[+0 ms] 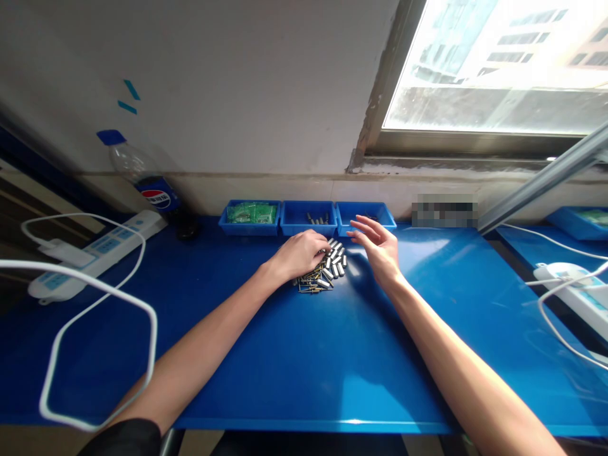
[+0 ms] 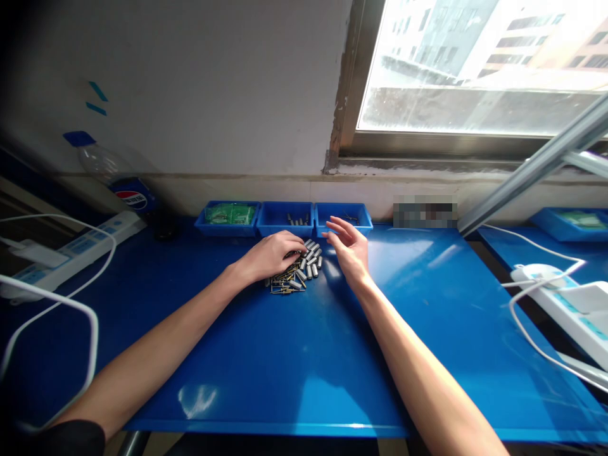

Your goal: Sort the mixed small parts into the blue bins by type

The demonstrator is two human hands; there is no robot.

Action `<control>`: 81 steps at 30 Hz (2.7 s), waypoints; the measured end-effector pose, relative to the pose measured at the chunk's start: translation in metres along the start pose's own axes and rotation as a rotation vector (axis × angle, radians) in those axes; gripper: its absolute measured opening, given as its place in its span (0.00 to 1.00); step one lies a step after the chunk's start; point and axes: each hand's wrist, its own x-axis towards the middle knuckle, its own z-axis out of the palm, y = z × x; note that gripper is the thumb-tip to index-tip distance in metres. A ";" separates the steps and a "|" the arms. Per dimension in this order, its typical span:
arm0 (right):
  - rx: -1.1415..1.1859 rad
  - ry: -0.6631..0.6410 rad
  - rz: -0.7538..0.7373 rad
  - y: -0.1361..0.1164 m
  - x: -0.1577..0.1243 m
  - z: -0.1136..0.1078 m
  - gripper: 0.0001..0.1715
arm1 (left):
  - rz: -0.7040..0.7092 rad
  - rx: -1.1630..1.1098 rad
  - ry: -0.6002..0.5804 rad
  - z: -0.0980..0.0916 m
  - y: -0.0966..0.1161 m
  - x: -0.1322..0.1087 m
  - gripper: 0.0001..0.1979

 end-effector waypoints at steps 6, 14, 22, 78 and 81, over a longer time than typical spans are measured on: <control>-0.026 -0.019 0.007 -0.005 -0.003 0.005 0.30 | -0.075 0.038 0.027 0.000 -0.001 0.000 0.09; -0.031 -0.038 0.023 -0.006 -0.004 0.007 0.26 | -0.195 -0.109 0.109 0.004 -0.008 0.001 0.05; -0.025 -0.061 0.014 -0.003 -0.005 0.006 0.24 | -0.308 -0.384 0.237 0.005 -0.007 0.003 0.08; -0.154 -0.164 -0.017 -0.008 -0.012 0.015 0.21 | -0.285 -0.683 0.368 -0.020 0.001 0.008 0.11; -0.109 -0.242 0.033 -0.012 -0.016 0.018 0.22 | -0.271 -0.828 0.372 -0.018 0.002 0.009 0.12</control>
